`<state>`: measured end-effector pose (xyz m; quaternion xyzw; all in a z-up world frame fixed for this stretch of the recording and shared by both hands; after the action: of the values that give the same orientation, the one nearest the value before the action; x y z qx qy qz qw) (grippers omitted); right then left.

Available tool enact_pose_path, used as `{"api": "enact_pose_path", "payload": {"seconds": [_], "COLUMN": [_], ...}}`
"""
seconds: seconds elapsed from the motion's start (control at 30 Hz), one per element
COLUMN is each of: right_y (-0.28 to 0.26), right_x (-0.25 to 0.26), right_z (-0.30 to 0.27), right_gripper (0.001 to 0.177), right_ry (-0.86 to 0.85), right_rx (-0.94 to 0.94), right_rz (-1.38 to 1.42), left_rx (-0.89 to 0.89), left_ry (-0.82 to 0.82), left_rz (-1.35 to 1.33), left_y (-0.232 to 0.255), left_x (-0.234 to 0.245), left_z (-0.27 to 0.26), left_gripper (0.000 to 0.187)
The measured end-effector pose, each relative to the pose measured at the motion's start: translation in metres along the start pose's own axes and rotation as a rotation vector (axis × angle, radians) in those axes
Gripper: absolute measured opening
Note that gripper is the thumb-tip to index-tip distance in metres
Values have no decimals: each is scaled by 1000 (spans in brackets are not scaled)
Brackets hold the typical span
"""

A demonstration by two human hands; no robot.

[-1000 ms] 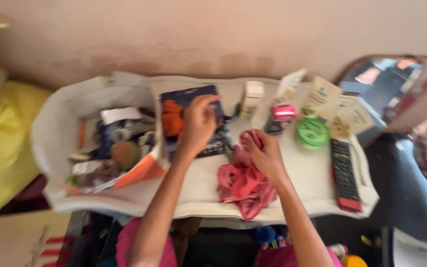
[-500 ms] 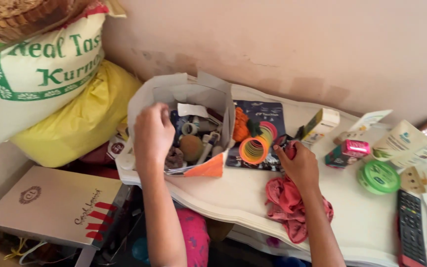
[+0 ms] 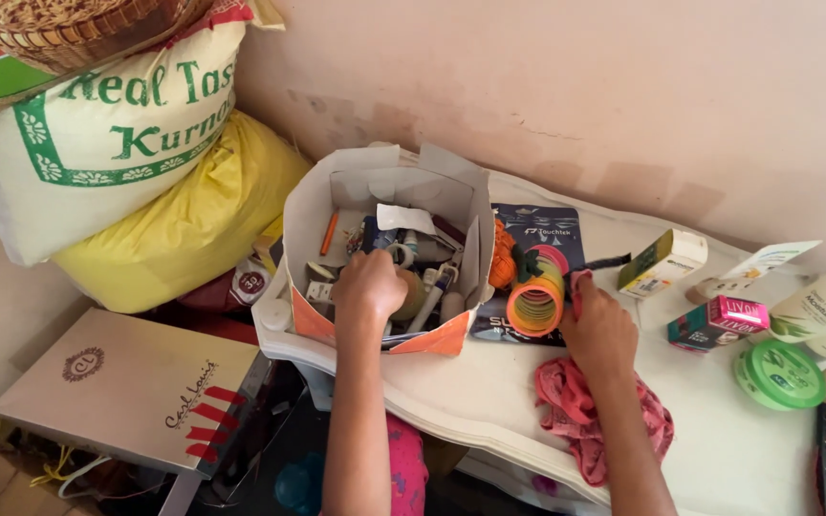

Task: The person sits on the floor and wipes various small items with a pink cloth. They handle a packaged neckband, a small box, a wristwatch, a white tube, and a blue bottle, wiping each with the cloth and placing them on a low white table.

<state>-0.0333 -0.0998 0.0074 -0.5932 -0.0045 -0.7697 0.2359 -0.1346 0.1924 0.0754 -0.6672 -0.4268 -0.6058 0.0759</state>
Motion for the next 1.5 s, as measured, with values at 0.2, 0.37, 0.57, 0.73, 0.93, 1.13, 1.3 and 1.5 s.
{"api": "enact_pose_path", "payload": {"seconds": [0.2,0.37,0.57,0.73,0.93,1.13,1.3,1.5], "right_y": [-22,-20,-13,-10,-7,-8,-9,-7], "right_x": [16,28,28,20,7,5,4,4], "right_z": [-6,-4,-1,3,4,7,8,7], "right_gripper": [43,41,33,45,49,51,53,51], "right_ry": [-155,-170,-185,-169,-145,-154,-172,-172], "right_rx": [164,147,104,84,116,115,119,105], "right_rz": [99,176,201,192,201,208,207,205], "left_rx": [-65,-181,-270,-302,-316,-283,-338,-354], "left_ry": [178,313,611,393,-1,-282,-384,-429], "left_rz": [31,-24,-189,14,700,919,988,960], "left_y": [-10,-2,-20,-15,-18,-44,-48,-41], "left_x": [6,22,69,78,54,34,32,43], "left_z": [-2,-19,-46,-36,34,84,86,77], "left_gripper": [23,27,29,17,21,32,37,37]}}
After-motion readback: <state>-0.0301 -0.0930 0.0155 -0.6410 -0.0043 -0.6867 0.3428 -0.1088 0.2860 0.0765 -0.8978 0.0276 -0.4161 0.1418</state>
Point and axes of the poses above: each hand's wrist, its own z-axis towards the middle knuckle, its own x-axis out of the back of the hand, y = z × x, the point moved 1 cm from there along z, towards the middle knuckle, and after that the axes turned 2 degrees about x, right-handed, at the moved point
